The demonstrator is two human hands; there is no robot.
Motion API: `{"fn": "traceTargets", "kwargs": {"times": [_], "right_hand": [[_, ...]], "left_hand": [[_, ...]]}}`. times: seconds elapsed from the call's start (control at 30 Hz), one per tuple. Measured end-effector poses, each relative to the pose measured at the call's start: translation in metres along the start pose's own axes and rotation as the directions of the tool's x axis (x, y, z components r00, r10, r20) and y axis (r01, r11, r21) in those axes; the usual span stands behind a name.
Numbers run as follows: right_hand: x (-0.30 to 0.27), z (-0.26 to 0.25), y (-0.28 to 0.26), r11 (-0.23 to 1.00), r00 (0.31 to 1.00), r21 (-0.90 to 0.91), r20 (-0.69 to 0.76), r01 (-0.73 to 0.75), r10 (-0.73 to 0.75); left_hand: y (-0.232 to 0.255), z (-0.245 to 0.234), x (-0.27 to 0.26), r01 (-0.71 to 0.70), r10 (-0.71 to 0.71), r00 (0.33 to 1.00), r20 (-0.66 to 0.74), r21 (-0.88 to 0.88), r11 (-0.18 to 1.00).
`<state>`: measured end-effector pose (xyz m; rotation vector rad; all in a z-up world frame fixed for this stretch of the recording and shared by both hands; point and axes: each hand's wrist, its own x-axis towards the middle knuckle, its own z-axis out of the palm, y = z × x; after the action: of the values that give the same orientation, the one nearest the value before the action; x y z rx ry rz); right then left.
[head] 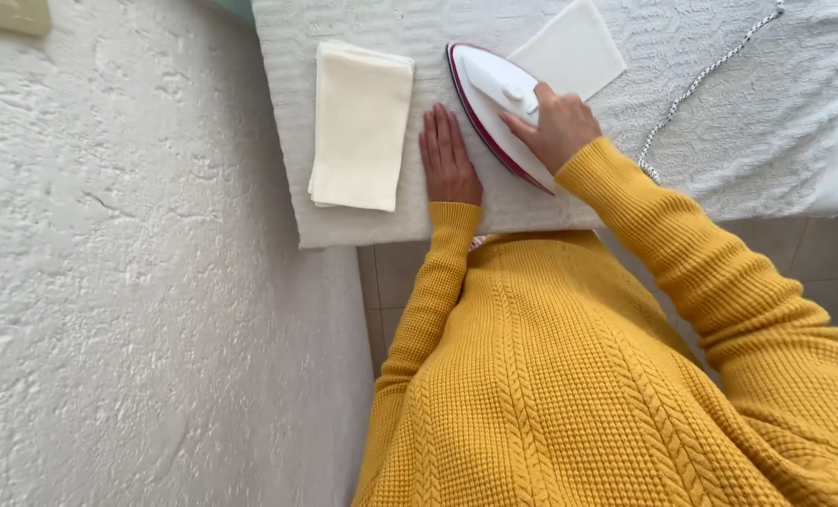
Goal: Ironing and folding small rectangular fabric pieces on a workspace.
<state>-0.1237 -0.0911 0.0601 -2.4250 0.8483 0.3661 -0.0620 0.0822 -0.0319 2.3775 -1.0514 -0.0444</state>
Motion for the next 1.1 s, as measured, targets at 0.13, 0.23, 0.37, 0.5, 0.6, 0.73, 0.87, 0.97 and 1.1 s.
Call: {"fn": "traceTargets", "kwargs": {"times": [0.13, 0.23, 0.37, 0.5, 0.6, 0.73, 0.87, 0.97, 1.1], "right_hand": [[0.020, -0.009, -0.025, 0.999, 0.999, -0.011, 0.009, -0.051, 0.052], [0.011, -0.005, -0.017, 0.998, 0.998, -0.068, -0.066, -0.011, 0.006], [0.005, -0.012, -0.027, 0.999, 0.999, -0.029, 0.008, -0.031, 0.032], [0.017, -0.017, -0.041, 0.990, 0.988, -0.015, 0.065, -0.142, 0.143], [-0.011, -0.008, -0.017, 1.000, 0.995, -0.013, -0.099, 0.010, -0.011], [0.000, 0.000, -0.017, 0.997, 0.981, -0.041, -0.182, 0.065, -0.071], [0.002, -0.015, -0.031, 0.991, 0.990, -0.024, 0.044, -0.133, 0.134], [0.000, -0.003, -0.013, 0.999, 0.999, -0.015, -0.020, -0.047, 0.047], [0.018, -0.008, -0.025, 0.996, 0.997, -0.053, -0.021, -0.071, 0.070]], "left_hand": [[0.003, -0.006, -0.003, 0.012, -0.012, 1.000, 0.011, 0.001, 1.000], [0.004, -0.011, 0.001, 0.016, -0.016, 0.999, 0.031, 0.011, 1.000], [0.001, -0.011, 0.001, 0.018, -0.018, 1.000, 0.017, 0.018, 1.000], [0.004, -0.006, -0.002, 0.017, -0.017, 0.999, 0.029, 0.022, 1.000], [0.000, 0.000, -0.004, 0.006, -0.006, 1.000, -0.012, 0.023, 1.000], [0.003, -0.009, 0.000, 0.027, -0.027, 0.999, 0.019, 0.010, 1.000], [0.002, -0.004, -0.004, 0.014, -0.014, 1.000, 0.020, 0.005, 1.000], [0.000, -0.002, 0.004, 0.002, -0.002, 1.000, 0.008, 0.015, 1.000], [0.002, -0.005, -0.004, 0.010, -0.010, 1.000, 0.026, 0.005, 1.000]]}}
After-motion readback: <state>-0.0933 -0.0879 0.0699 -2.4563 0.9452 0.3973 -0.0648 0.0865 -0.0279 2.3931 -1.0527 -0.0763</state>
